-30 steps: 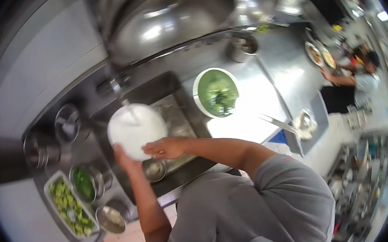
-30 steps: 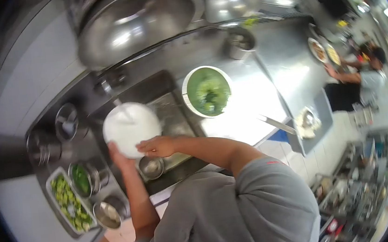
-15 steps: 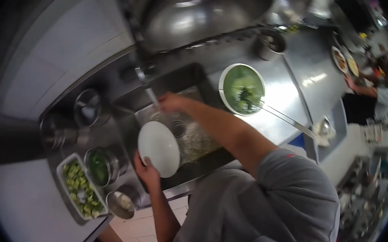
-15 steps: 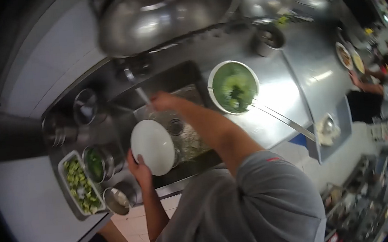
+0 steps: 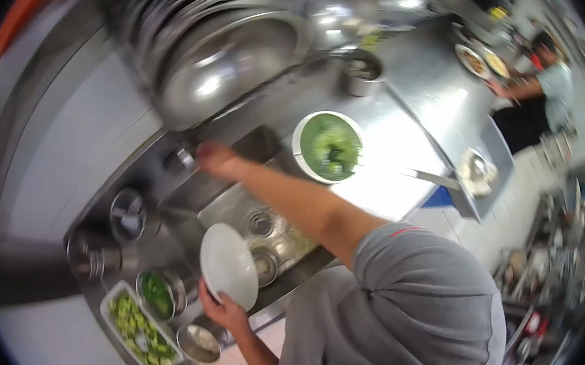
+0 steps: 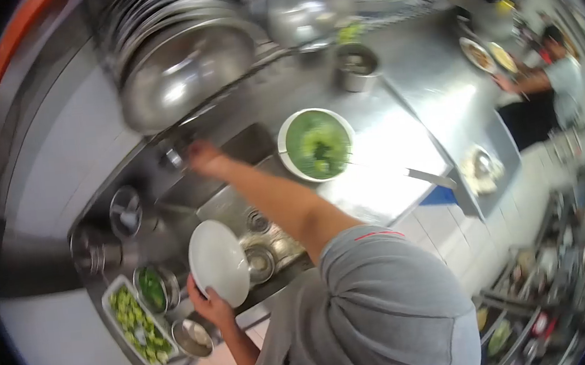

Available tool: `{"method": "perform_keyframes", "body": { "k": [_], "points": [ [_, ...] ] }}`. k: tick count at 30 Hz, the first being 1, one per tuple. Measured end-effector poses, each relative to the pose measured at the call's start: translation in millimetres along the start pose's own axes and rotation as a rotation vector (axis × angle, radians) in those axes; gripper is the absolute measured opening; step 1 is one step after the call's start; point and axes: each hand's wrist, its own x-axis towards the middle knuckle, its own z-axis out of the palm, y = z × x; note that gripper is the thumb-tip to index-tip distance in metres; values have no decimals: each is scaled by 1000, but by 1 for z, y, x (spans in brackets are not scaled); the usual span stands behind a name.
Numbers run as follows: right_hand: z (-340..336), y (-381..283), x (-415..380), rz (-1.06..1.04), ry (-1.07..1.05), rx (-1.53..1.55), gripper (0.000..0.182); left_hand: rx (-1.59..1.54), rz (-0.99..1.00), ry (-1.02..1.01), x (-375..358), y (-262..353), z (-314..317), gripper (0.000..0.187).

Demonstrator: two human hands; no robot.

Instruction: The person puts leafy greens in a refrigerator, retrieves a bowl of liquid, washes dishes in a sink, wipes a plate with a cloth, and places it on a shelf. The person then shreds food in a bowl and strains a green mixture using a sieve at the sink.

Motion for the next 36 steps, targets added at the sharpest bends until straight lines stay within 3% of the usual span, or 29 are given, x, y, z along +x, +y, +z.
{"method": "perform_keyframes", "body": {
  "k": [1, 2, 3, 4, 5, 7, 8, 10, 11, 13, 15, 16, 18, 19, 21, 25, 27, 33, 35, 36],
  "points": [
    [-3, 8, -41, 130, -3, 75, 25, -30, 9, -33, 2, 3, -1, 55],
    [-47, -14, -85, 228, -281, 80, 34, -12, 19, -87, 3, 10, -2, 55],
    [-64, -23, -135, 210, -292, -84, 49, 7, 33, -140, 6, 18, -5, 55],
    [-61, 1, -178, 169, -416, -47, 60, -36, 107, -216, 8, 20, -5, 54],
    [-67, 13, -224, -36, -386, -137, 69, -77, 177, -290, 11, 24, -7, 52],
    [-117, -6, -277, 0, -448, 93, 62, 76, 485, -492, 20, 54, -11, 42],
    [-137, -15, -290, 34, -387, 65, 62, 74, 626, -634, 25, 64, -11, 41],
    [-165, -29, -311, 281, -601, 143, 53, 49, 803, -799, 26, 100, -11, 40],
    [-171, -31, -329, 299, -560, 136, 53, 76, 936, -856, 17, 127, -14, 43],
    [-175, -30, -359, -92, -65, 153, 24, 91, 1099, -908, 3, 148, -9, 47],
    [-189, -36, -376, -110, 26, 72, 19, 192, 1122, -853, 4, 141, -8, 50],
    [-195, -36, -385, -34, -15, -45, 18, 428, 1056, -823, 3, 137, -13, 46],
    [-204, -44, -411, 62, -19, -143, 19, 435, 1020, -812, -20, 138, -22, 50],
    [-207, -48, -426, -54, 109, -154, 17, 452, 967, -786, -25, 142, -19, 54],
    [-225, -66, -456, -160, 244, -49, 20, 336, 1261, -759, -36, 146, -24, 56],
    [-263, -64, -533, 118, 230, -110, 23, 298, 1193, -823, -99, 171, -3, 55],
    [-301, -70, -593, -67, 516, -128, 23, 208, 1323, -817, -149, 196, 17, 53],
    [-421, -108, -824, 359, 744, -358, 14, -129, 1515, -997, -334, 237, 100, 43],
    [-448, -121, -894, 450, 801, -409, 10, -214, 1237, -1156, -395, 232, 132, 48],
    [-464, -137, -928, 514, 872, -429, 8, -313, 1189, -1245, -430, 241, 141, 39]
  ]
}}
